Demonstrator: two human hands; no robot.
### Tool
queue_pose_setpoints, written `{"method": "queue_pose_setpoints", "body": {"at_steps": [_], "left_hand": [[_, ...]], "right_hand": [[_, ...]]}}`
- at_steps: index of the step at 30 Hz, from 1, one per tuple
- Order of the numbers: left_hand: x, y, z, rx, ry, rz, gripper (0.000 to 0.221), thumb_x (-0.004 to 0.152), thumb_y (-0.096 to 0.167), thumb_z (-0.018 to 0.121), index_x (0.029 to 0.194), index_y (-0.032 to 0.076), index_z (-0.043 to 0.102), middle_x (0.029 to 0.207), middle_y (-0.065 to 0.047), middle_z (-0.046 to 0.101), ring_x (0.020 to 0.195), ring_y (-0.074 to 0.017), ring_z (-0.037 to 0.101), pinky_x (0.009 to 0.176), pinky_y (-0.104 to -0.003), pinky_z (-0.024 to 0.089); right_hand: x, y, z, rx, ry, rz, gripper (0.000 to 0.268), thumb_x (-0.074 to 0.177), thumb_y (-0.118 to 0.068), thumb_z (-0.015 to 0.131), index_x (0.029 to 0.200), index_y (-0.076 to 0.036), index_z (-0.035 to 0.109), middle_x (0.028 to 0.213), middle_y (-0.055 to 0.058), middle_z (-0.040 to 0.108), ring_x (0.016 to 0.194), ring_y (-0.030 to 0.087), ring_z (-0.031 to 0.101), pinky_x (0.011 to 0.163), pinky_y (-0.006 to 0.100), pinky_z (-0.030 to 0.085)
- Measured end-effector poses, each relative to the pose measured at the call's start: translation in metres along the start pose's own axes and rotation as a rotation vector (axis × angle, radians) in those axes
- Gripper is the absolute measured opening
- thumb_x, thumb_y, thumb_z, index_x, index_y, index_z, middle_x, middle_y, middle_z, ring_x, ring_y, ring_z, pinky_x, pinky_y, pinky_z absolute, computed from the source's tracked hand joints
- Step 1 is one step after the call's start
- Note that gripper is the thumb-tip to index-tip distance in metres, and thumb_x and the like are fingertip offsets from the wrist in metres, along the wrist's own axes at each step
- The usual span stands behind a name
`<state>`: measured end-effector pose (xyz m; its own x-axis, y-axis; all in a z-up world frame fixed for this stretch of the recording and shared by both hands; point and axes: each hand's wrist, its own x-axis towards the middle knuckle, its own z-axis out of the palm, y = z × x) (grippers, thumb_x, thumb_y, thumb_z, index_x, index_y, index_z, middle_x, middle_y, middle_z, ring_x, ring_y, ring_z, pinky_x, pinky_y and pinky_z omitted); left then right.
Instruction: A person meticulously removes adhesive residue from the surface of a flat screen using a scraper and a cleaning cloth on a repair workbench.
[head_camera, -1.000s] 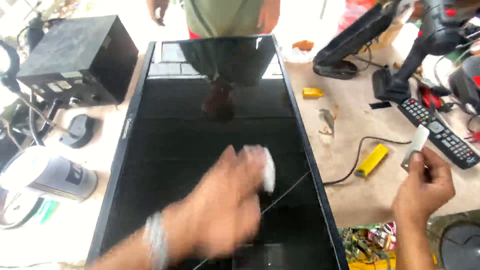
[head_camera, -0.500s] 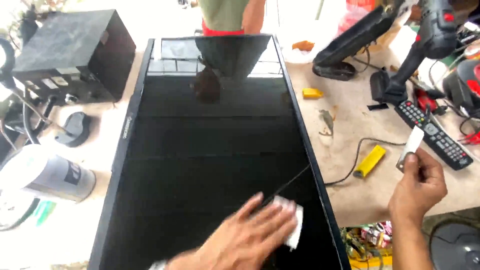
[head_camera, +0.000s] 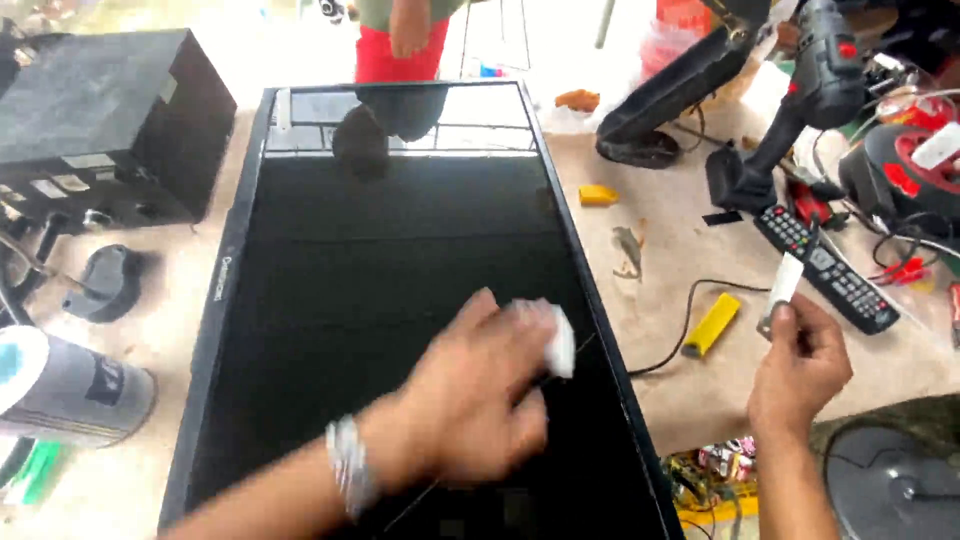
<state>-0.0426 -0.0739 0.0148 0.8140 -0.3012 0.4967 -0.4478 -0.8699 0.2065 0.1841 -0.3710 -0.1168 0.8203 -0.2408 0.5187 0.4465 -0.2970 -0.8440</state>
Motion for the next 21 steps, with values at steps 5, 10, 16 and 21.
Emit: {"method": "queue_pose_setpoints", "body": {"at_steps": [5,10,16,21], "left_hand": [[0.043,-0.088,0.029,0.182,-0.288,-0.375,0.080,0.094,0.050,0.034,0.155,-0.002,0.031,0.159,-0.023,0.036,0.148,-0.0336,0.033,0.123,-0.057,0.008],[-0.039,0.031,0.005,-0.139,-0.085,-0.016,0.076,0.086,0.037,0.046,0.142,-0.014,0.051,0.144,-0.036,0.053,0.137,-0.0455,0.050,0.123,-0.061,0.018],[-0.009,-0.067,0.005,0.202,-0.114,-0.282,0.070,0.093,0.038,0.046,0.149,-0.004,0.044,0.150,-0.024,0.051,0.139,-0.0343,0.048,0.119,-0.061,0.020],[-0.025,0.009,-0.009,0.058,-0.212,-0.112,0.085,0.085,0.042,0.047,0.147,-0.015,0.038,0.148,-0.036,0.046,0.140,-0.0422,0.044,0.122,-0.058,0.017]], "right_hand": [[-0.005,-0.004,-0.007,-0.023,-0.021,0.010,0.017,0.113,-0.001,0.066,0.129,-0.002,0.070,0.109,0.008,0.070,0.094,0.013,0.063,0.084,0.026,0.055],[0.000,0.009,-0.006,-0.062,-0.007,-0.055,0.015,0.115,0.001,0.068,0.130,0.003,0.070,0.110,0.012,0.070,0.094,0.016,0.065,0.084,0.028,0.055],[-0.005,0.001,-0.006,-0.031,-0.026,-0.030,0.015,0.115,0.002,0.068,0.130,-0.001,0.071,0.108,0.008,0.070,0.090,0.013,0.065,0.081,0.025,0.053],[-0.002,0.022,-0.009,-0.098,0.017,-0.191,0.017,0.113,0.005,0.070,0.129,0.005,0.071,0.112,0.015,0.070,0.099,0.020,0.062,0.087,0.033,0.052]]}}
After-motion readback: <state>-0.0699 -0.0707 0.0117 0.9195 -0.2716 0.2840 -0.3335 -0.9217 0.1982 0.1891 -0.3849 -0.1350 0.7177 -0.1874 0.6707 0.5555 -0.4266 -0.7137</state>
